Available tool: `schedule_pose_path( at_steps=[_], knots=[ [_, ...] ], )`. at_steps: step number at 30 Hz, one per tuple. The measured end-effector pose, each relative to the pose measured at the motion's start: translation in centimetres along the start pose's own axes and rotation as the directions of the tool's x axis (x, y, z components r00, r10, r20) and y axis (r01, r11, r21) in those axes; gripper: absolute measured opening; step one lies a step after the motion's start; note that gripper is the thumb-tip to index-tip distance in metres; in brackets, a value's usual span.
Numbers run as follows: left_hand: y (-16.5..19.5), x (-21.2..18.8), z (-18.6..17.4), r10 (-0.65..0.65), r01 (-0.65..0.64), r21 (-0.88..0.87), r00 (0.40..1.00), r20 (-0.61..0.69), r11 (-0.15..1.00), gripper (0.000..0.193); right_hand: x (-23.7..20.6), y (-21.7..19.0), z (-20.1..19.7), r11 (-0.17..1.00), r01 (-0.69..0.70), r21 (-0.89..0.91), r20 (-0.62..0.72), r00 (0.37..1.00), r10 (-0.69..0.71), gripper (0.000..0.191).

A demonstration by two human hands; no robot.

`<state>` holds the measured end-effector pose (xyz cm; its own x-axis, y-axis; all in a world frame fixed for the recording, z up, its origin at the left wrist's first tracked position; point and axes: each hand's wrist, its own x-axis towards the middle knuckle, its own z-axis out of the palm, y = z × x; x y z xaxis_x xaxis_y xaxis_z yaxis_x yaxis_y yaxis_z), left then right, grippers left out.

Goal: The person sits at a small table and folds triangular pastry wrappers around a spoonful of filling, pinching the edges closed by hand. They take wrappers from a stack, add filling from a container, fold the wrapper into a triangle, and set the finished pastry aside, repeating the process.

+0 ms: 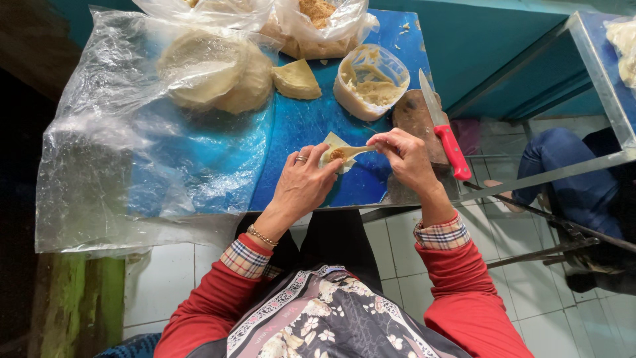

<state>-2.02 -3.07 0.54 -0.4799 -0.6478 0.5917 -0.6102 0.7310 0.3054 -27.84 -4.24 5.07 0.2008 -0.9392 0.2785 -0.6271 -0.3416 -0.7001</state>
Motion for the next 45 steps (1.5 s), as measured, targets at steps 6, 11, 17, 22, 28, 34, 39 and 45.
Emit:
schedule_pose_path(
  at_steps=[6, 11, 17, 22, 28, 34, 39, 45],
  knots=[
    [-0.4, -0.6, -0.7, -0.128, 0.101, -0.173, 0.980, -0.153, 0.980, 0.025, 0.8, 0.7, -1.7, 0.966, -0.178, 0.189, 0.032, 0.984, 0.175, 0.013],
    [-0.7, -0.9, -1.0, -0.232, 0.186, -0.222, 0.952, -0.200, 0.957, 0.017, 4.9, 0.8, -5.3, 0.830, -0.344, 0.438, 0.003, 0.924, 0.382, 0.013],
    [-0.3, -1.0, -1.1, -0.285, 0.265, -0.122, 0.938, -0.199, 0.957, 0.011, 17.4, 3.6, -5.8, 0.842, -0.199, 0.502, -0.143, 0.941, 0.307, 0.015],
    [-0.4, -0.8, -0.7, -0.305, 0.292, -0.119, 0.946, -0.110, 0.949, 0.020, 28.0, 6.3, 0.6, 0.992, 0.080, 0.095, -0.313, 0.949, -0.047, 0.016],
    [-0.8, -0.8, -0.6, -0.290, 0.279, -0.109, 0.952, -0.101, 0.954, 0.021, 27.3, 2.4, 4.7, 0.447, 0.255, -0.858, -0.136, 0.725, -0.675, 0.036],
    [-0.5, -0.8, -0.5, -0.241, 0.239, -0.031, 0.966, -0.097, 0.971, 0.028, 11.5, -3.0, 3.1, 0.787, 0.507, -0.352, 0.189, 0.862, -0.471, 0.027],
    [-0.5, -0.8, -0.1, -0.183, 0.191, 0.066, 0.977, -0.105, 0.979, 0.032, 3.2, -3.9, 4.6, 0.649, 0.476, -0.594, 0.238, 0.874, -0.423, 0.038],
    [-0.4, -0.9, -0.1, -0.168, 0.177, 0.104, 0.981, -0.094, 0.979, 0.027, 1.8, -2.8, 4.7, 0.405, 0.498, -0.767, 0.284, 0.829, -0.482, 0.045]
  ],
)
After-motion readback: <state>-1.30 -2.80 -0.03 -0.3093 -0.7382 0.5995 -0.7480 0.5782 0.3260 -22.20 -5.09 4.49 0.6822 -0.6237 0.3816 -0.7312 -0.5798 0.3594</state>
